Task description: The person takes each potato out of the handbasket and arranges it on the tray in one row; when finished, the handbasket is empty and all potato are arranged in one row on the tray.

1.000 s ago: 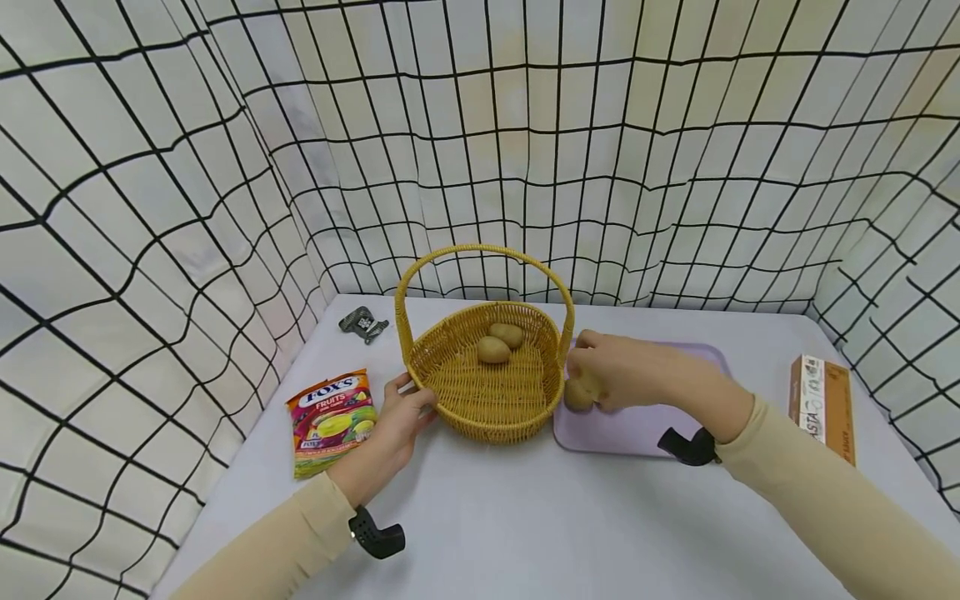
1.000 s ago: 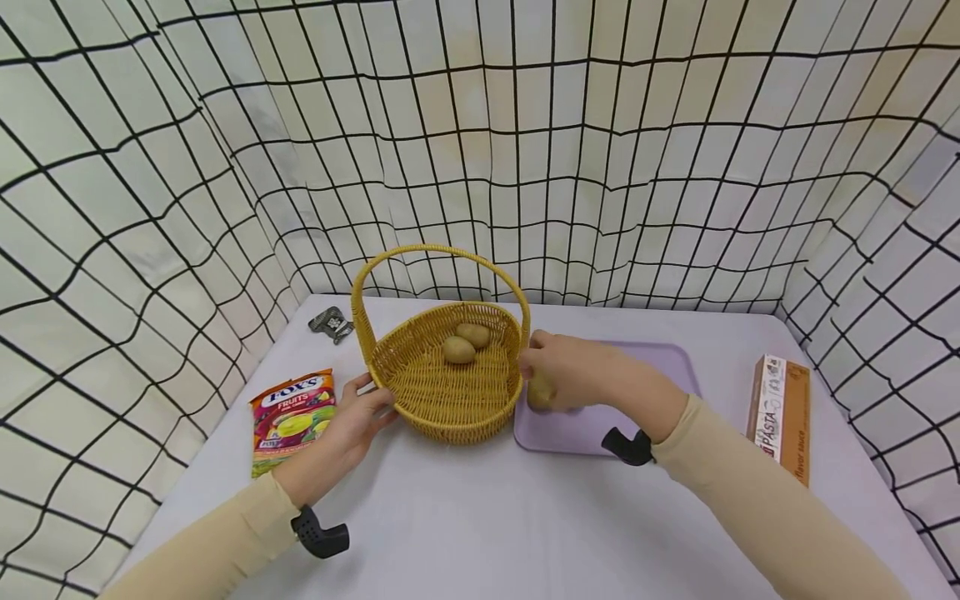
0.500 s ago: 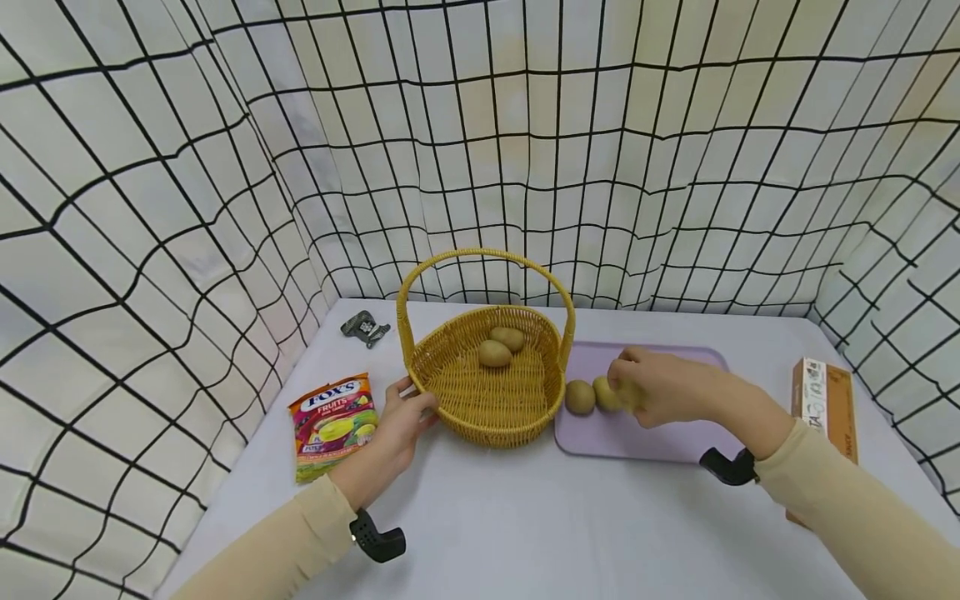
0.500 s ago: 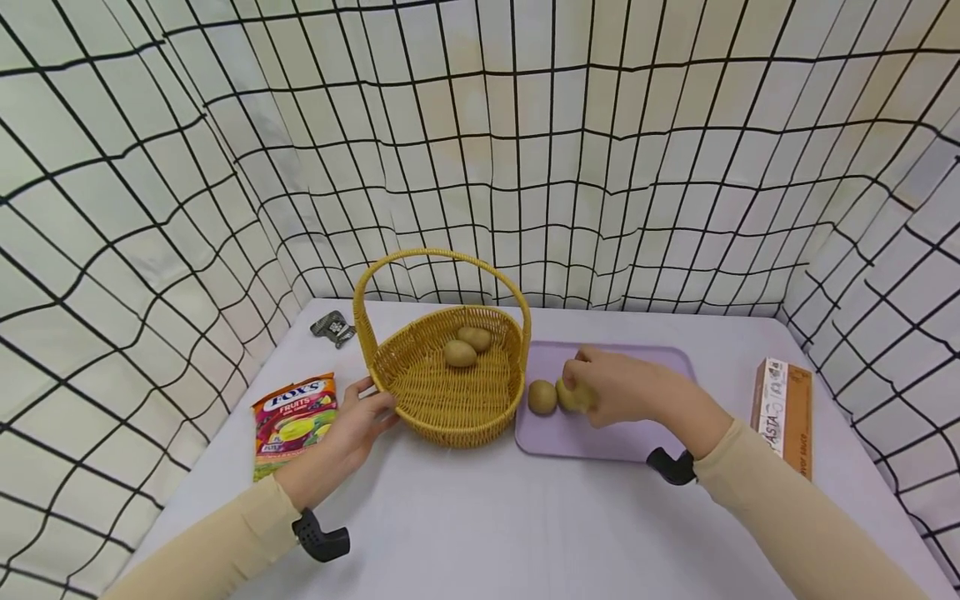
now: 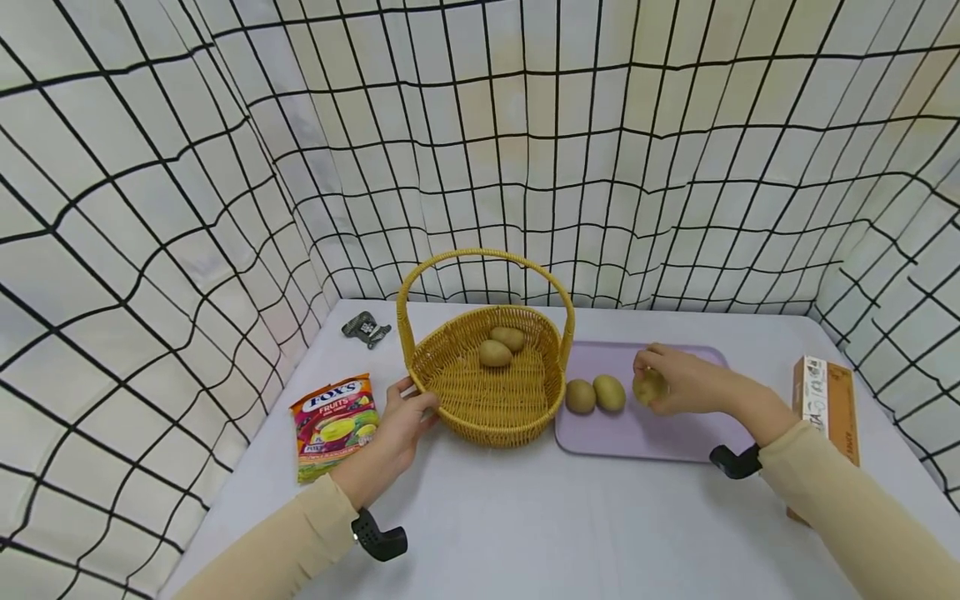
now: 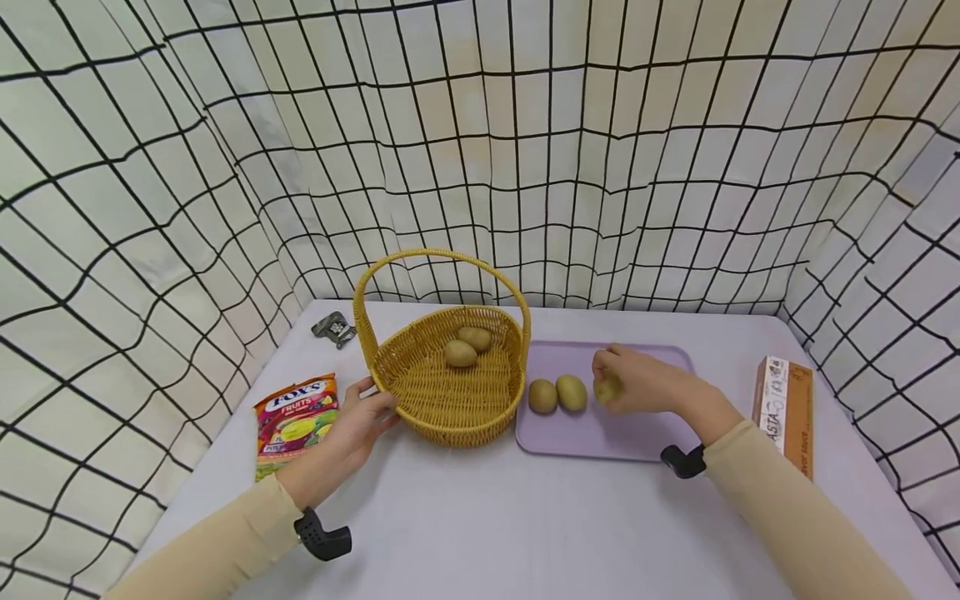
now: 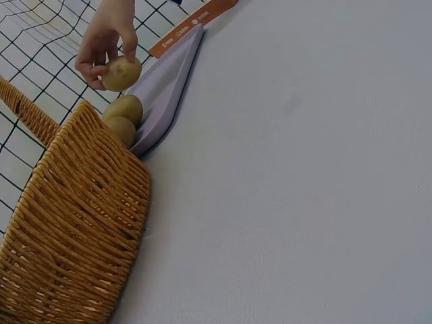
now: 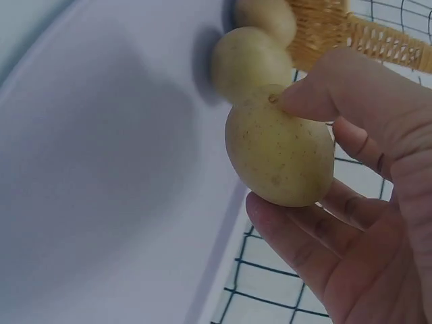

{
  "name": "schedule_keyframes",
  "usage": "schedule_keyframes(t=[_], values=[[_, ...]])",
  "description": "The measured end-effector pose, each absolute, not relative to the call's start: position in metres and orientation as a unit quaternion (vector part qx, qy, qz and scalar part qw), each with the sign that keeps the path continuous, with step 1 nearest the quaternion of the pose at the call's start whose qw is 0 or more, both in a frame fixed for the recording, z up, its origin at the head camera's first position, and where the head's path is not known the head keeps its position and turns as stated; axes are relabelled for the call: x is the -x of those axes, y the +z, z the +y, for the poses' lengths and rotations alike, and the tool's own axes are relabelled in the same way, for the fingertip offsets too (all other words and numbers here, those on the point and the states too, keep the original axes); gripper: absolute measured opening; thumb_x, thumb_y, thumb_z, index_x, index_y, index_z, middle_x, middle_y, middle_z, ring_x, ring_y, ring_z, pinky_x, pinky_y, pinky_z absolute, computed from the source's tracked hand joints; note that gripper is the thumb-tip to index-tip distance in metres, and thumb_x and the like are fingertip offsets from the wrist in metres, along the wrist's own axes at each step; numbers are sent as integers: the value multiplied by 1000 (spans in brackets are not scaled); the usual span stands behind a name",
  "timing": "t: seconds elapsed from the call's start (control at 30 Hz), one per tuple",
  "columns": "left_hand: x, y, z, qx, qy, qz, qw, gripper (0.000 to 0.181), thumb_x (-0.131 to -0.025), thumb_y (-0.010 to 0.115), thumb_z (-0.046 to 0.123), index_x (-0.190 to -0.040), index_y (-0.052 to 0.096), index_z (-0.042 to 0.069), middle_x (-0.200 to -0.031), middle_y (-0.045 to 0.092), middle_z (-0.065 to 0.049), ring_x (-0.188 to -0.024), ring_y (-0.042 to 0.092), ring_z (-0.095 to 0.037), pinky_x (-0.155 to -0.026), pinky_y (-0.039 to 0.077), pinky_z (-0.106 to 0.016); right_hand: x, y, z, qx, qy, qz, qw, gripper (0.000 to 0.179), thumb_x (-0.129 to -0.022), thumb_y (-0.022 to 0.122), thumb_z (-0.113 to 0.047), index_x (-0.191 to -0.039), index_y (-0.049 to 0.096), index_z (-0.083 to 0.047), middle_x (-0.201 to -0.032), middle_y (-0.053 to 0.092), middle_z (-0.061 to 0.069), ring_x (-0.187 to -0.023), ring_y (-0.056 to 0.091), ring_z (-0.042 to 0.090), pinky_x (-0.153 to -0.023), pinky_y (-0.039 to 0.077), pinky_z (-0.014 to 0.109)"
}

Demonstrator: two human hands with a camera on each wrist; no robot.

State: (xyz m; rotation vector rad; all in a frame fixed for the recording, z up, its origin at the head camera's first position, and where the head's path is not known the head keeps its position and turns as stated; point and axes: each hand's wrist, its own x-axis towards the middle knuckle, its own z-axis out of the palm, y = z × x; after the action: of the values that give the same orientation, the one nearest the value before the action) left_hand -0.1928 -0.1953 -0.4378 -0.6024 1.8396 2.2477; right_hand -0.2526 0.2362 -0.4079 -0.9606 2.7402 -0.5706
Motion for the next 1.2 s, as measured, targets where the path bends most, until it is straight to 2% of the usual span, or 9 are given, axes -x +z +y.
schedule_keyframes(t=[0.23,0.47,0.6,0.7,0.97,1.2], values=[[193,-439,-195,202,754,619,84,85,-93,53,-2,-162,5,8,-162,25,-25,-141,41,-34,-123,35,-48,262,-429,241,313,-212,921,92,34,-75,79,-10,-98,54,-16,-100,52,2,-88,49,15,-72,41,27],[191,-439,-196,210,752,618,86,84,-94,53,-1,-162,5,9,-161,25,-25,-141,41,-35,-123,35,-48,266,-447,240,310,-229,917,98,35,-75,80,-15,-97,53,-17,-102,54,0,-92,52,16,-77,46,28],[190,-439,-196,211,753,617,87,84,-94,54,-2,-162,6,9,-161,24,-25,-141,41,-35,-123,35,-48,266,-450,239,311,-233,916,104,34,-75,80,-16,-97,55,-17,-102,52,2,-90,49,16,-76,44,27],[190,-439,-197,212,755,614,84,85,-93,54,-2,-162,6,9,-161,24,-25,-141,41,-35,-123,36,-48,267,-448,237,312,-235,914,106,32,-76,78,-16,-99,56,-16,-101,52,2,-91,48,15,-77,44,27],[193,-439,-196,215,753,616,84,86,-92,54,-1,-162,5,10,-161,24,-24,-141,41,-35,-123,35,-48,264,-434,238,307,-231,918,101,16,-90,72,-24,-100,61,-18,-104,56,1,-92,54,17,-79,46,30],[192,-439,-197,215,749,620,87,86,-93,54,-2,-162,5,9,-161,24,-25,-143,41,-37,-123,36,-48,244,-399,216,335,-179,922,75,10,-94,67,-17,-102,63,-21,-106,60,-2,-90,57,15,-77,50,32]])
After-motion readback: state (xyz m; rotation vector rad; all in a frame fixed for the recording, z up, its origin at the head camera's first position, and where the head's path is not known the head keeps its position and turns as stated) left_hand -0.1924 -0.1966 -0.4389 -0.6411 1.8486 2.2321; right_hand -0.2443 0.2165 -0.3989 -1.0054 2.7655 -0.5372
